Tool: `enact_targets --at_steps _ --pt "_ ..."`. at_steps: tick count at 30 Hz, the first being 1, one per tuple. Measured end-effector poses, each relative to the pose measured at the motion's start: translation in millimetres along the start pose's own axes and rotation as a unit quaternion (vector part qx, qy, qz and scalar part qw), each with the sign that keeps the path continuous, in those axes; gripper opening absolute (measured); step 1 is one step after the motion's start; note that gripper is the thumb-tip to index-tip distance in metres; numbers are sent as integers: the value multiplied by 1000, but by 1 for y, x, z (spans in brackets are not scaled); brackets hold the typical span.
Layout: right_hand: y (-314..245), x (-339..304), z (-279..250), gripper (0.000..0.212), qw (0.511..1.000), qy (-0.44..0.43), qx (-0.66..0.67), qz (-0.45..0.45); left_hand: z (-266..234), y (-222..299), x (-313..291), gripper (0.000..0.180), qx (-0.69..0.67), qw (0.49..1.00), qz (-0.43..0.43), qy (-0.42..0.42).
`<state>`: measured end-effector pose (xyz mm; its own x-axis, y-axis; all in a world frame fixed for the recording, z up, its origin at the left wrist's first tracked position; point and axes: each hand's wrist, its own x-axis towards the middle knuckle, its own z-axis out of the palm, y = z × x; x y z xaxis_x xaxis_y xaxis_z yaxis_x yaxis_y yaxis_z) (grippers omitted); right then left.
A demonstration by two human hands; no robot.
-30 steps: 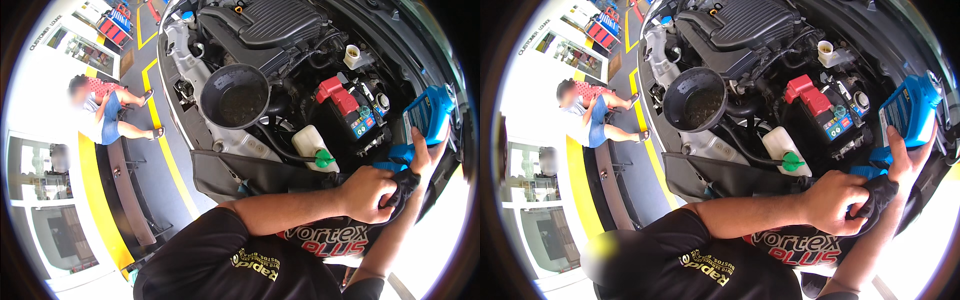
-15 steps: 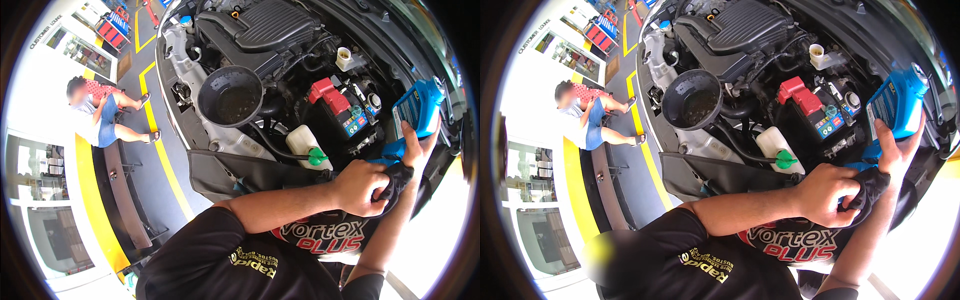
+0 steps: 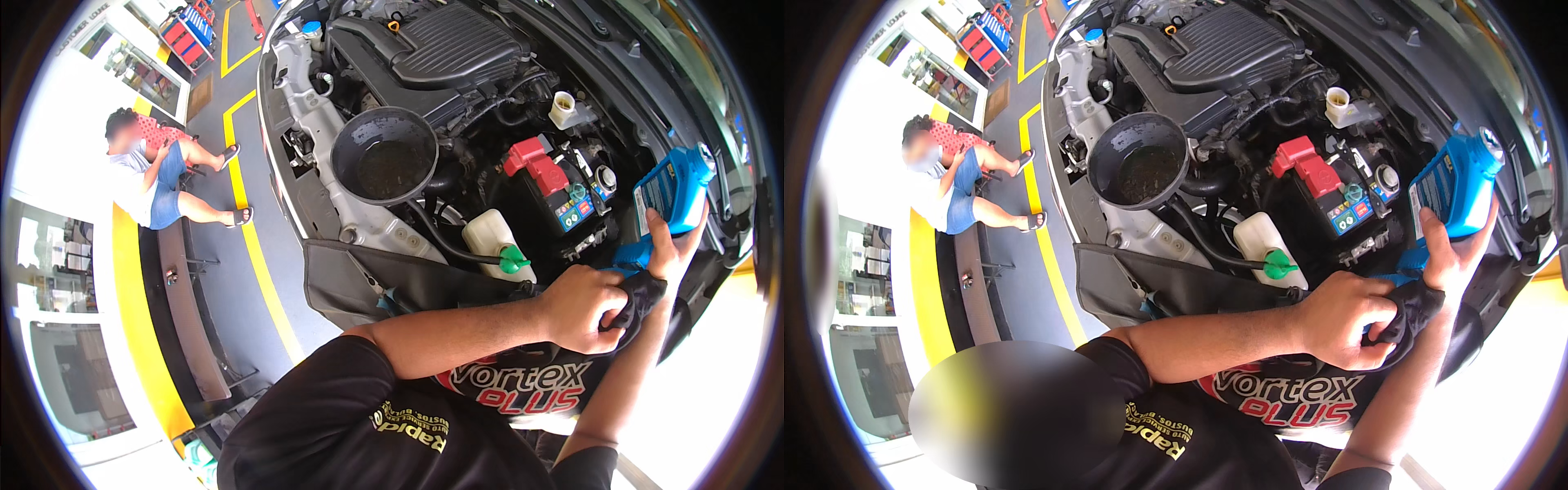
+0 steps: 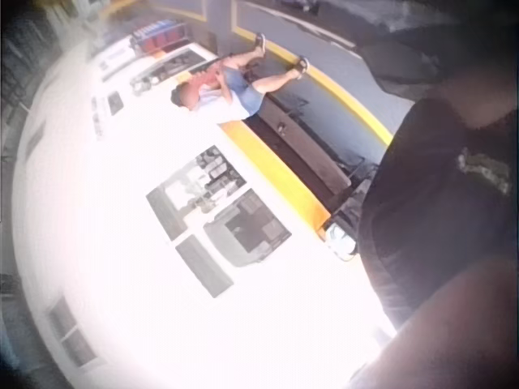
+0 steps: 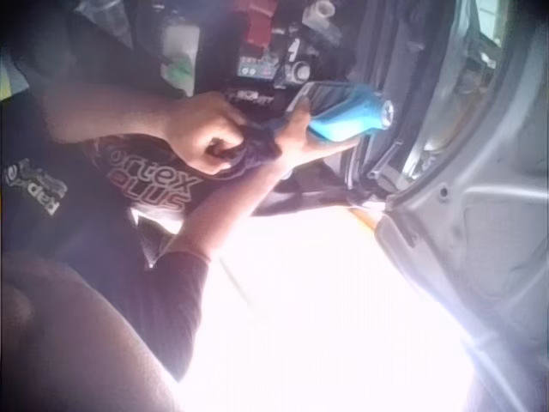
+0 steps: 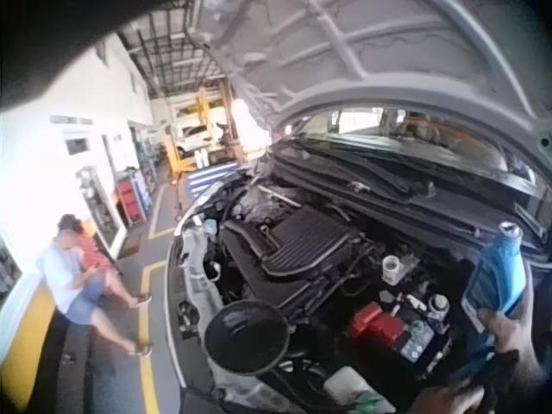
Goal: The person opens a blue fluid bottle and pours its contents into a funnel placed in the car's engine bay. They handle the bottle and funnel repeatedly, adjusting position and wiping the bottle with a cloth during the process.
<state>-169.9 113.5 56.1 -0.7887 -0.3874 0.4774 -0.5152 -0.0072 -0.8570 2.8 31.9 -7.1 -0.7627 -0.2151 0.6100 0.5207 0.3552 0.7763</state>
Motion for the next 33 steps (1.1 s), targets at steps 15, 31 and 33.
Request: enact_targets --at_steps 15,31,33 --pt "6 3 -2 84 1000 -3 12 0 1 1 0 28 24 1000 2 -1" --pt "4 2 2 78 999 -4 9 -37 1 1 0 27 19 1000 1 -3" --pt "3 2 1 79 999 -7 3 -40 2 1 0 28 16 1000 2 -3"
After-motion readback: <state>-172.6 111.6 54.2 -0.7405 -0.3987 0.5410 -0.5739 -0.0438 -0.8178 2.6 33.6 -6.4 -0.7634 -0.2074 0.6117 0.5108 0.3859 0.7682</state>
